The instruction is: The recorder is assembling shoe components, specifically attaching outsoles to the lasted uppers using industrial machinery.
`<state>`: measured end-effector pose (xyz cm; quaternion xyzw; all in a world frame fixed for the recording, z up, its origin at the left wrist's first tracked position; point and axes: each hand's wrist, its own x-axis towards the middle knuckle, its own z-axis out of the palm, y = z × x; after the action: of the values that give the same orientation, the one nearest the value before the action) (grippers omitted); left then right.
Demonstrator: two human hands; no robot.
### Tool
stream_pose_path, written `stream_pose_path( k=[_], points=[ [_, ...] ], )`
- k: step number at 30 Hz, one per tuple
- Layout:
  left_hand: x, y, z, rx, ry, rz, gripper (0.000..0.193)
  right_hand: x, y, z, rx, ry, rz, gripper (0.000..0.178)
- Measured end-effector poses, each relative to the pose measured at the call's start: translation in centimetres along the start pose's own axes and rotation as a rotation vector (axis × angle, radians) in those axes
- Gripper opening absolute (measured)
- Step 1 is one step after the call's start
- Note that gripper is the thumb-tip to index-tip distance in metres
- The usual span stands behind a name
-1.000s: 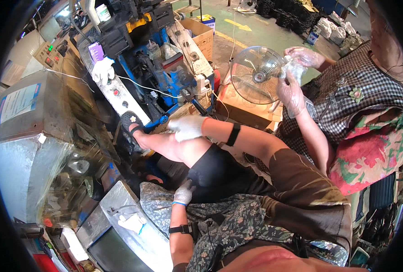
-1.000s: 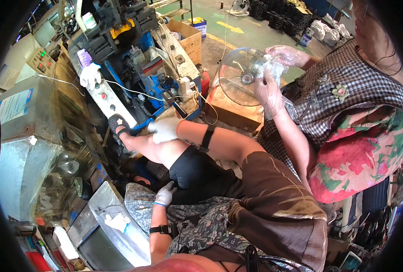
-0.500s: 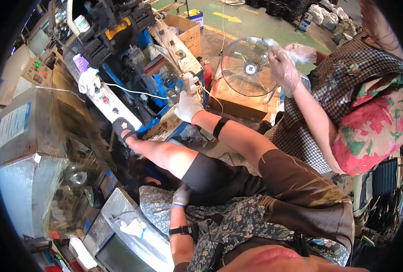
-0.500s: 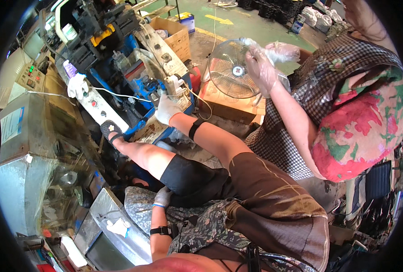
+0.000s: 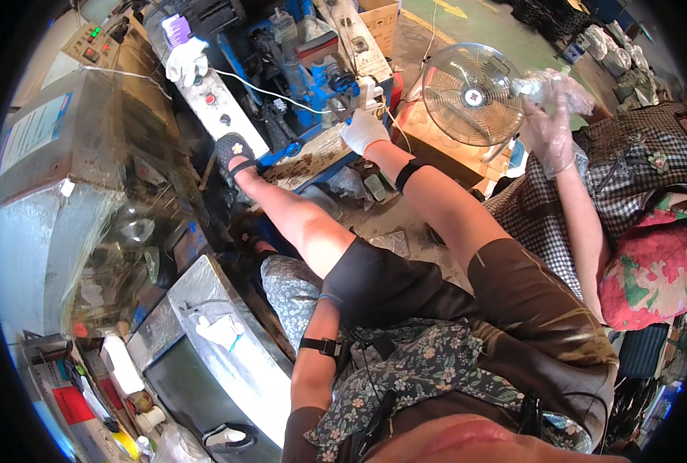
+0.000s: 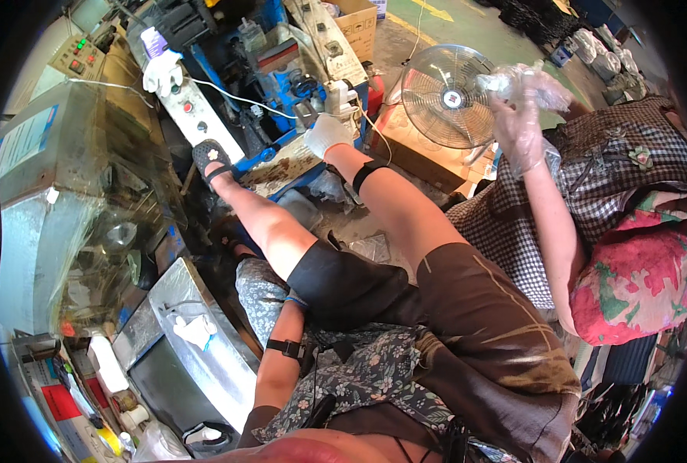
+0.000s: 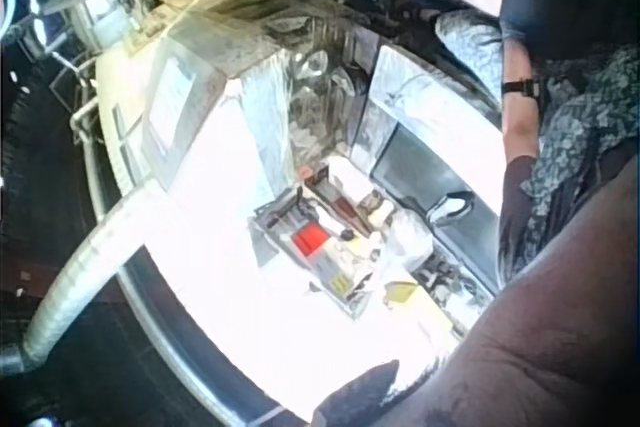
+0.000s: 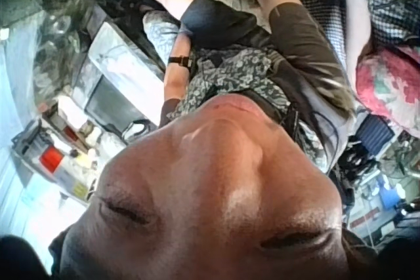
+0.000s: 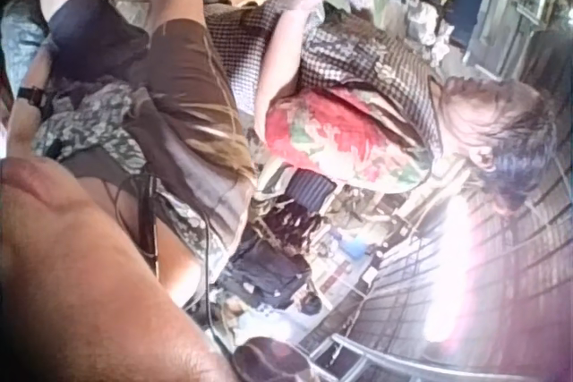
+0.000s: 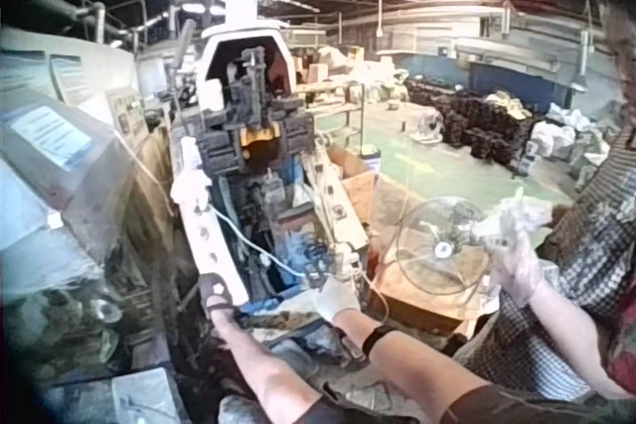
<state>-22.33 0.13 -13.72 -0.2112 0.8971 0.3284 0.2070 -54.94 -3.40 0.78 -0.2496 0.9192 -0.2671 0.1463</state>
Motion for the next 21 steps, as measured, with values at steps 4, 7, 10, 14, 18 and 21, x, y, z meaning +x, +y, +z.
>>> stream_pose_path(
  k=[4, 7, 10, 14, 18, 21],
  points=[
    [-1.0, 0.2, 0.4, 0.002, 0.014, -0.01, 0.036, 0.0, -0.3, 0.0, -0.051, 0.034, -0.003, 0.045],
    [-1.7, 0.2, 0.6, -0.003, 0.019, -0.021, 0.037, 0.2, -0.4, -0.1, -0.05, 0.019, 0.009, 0.045],
    [-2.3, 0.1, 0.9, -0.006, 0.029, -0.034, 0.037, 0.4, -0.4, -0.2, -0.027, 0.005, 0.003, 0.047],
    [-3.1, -0.1, 1.2, -0.001, 0.035, -0.04, 0.037, 0.6, -0.4, -0.1, -0.026, 0.013, -0.037, 0.048],
    [-3.5, -0.1, 1.6, 0.005, 0.043, -0.044, 0.037, 0.7, -0.5, 0.1, -0.058, 0.029, 0.002, 0.044],
    [-3.5, 0.1, 1.9, 0.009, 0.041, -0.039, 0.037, 0.7, -0.6, -0.2, -0.097, 0.022, 0.014, 0.044]
  ],
)
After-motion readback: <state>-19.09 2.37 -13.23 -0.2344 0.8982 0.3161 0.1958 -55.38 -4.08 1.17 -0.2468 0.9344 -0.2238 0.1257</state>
